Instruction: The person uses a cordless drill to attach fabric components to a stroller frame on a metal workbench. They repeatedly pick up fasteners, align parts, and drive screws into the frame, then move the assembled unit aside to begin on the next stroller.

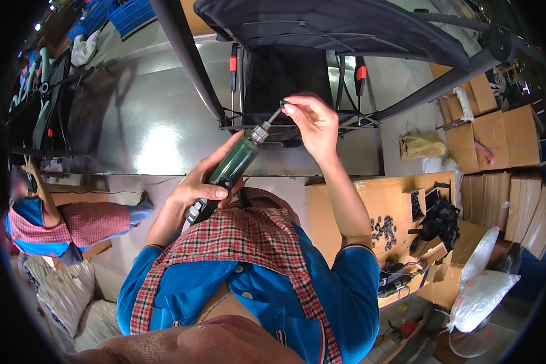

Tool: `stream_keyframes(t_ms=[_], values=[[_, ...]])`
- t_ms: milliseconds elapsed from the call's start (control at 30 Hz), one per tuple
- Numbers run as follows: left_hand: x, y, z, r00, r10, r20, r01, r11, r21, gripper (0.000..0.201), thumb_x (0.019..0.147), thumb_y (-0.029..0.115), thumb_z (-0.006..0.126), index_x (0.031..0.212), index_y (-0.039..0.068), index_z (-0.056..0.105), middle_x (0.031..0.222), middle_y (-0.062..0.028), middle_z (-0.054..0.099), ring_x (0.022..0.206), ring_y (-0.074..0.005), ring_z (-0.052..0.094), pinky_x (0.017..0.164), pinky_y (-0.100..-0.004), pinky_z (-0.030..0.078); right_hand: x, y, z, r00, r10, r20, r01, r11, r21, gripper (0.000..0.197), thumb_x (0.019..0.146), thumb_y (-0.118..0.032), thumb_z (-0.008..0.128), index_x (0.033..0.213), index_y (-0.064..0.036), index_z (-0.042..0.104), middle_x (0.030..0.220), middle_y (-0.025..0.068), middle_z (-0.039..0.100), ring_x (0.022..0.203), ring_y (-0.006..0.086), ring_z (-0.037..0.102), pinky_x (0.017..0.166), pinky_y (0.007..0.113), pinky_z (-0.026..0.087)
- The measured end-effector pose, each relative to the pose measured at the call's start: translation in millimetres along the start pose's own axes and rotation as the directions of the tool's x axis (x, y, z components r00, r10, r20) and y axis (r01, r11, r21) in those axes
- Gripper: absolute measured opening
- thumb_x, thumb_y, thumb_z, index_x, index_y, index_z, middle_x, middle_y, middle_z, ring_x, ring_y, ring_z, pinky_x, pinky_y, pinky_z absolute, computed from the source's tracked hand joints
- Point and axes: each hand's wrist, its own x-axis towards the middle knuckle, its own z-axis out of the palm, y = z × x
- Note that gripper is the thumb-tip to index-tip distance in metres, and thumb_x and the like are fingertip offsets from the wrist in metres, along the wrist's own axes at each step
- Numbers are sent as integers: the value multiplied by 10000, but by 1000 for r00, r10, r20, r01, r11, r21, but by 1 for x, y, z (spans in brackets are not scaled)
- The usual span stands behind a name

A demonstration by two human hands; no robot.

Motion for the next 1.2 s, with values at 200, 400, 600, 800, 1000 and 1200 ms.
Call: stream_keyframes(t_ms=[200, 400, 600, 800, 1000, 1200], values=[[4, 9, -25, 999, -40, 27, 40, 999, 11, 1178, 678, 233, 833, 1595, 161, 97, 778, -127, 593, 559, -157, 583, 515, -264, 477, 5, 12, 11, 998, -48, -42, 48, 999, -9, 131, 896, 66, 664, 1026, 61, 684, 997, 93, 663, 901, 135, 662, 826, 254, 558], [14, 11, -21, 1000, -22, -2, 22, 1000, -2, 1176, 669, 236, 835, 1594, 160, 112, 783, -130, 597, 532, -165, 589, 512, -266, 485, 15, 13, 2, 997, -70, -20, 69, 996, -53, 143, 874, 82, 681, 1012, 51, 696, 995, 91, 667, 879, 128, 650, 792, 239, 543], [23, -3, -13, 997, 37, 63, -27, 989, -146, 1120, 747, 224, 793, 1597, 170, 64, 836, -128, 576, 547, -157, 581, 526, -276, 495, 25, 9, -16, 994, -70, 89, 81, 988, -131, 154, 864, 96, 680, 1010, 50, 699, 1011, 110, 671, 887, 141, 649, 797, 249, 533], [40, -28, -7, 976, 124, 182, -11, 852, -523, 1183, 729, 228, 799, 1589, 195, -14, 835, -183, 545, 480, -198, 569, 417, -265, 481, 23, 16, -23, 974, -193, 116, 201, 977, -65, 157, 882, 86, 665, 1036, 62, 685, 1059, 163, 654, 939, 194, 654, 839, 296, 568], [40, -38, -7, 960, 221, 173, -81, 807, -585, 1216, 699, 225, 808, 1586, 215, -24, 826, -187, 532, 480, -209, 582, 416, -273, 502, 25, 1, -22, 938, -252, 240, 278, 957, -82, 503, 853, -45, 739, 1322, 28, 573, 1290, 192, 594, 1119, 278, 623, 934, 368, 530], [30, -33, -6, 943, 282, 178, -122, 787, -605, 1254, 672, 210, 828, 1585, 228, -31, 856, -202, 528, 500, -223, 586, 426, -285, 516, -1, 43, -32, 818, 26, 574, 519, 398, -757, 337, 861, -280, 715, 1162, -133, 684, 999, 75, 723, 843, 285, 687, 744, 363, 553]])
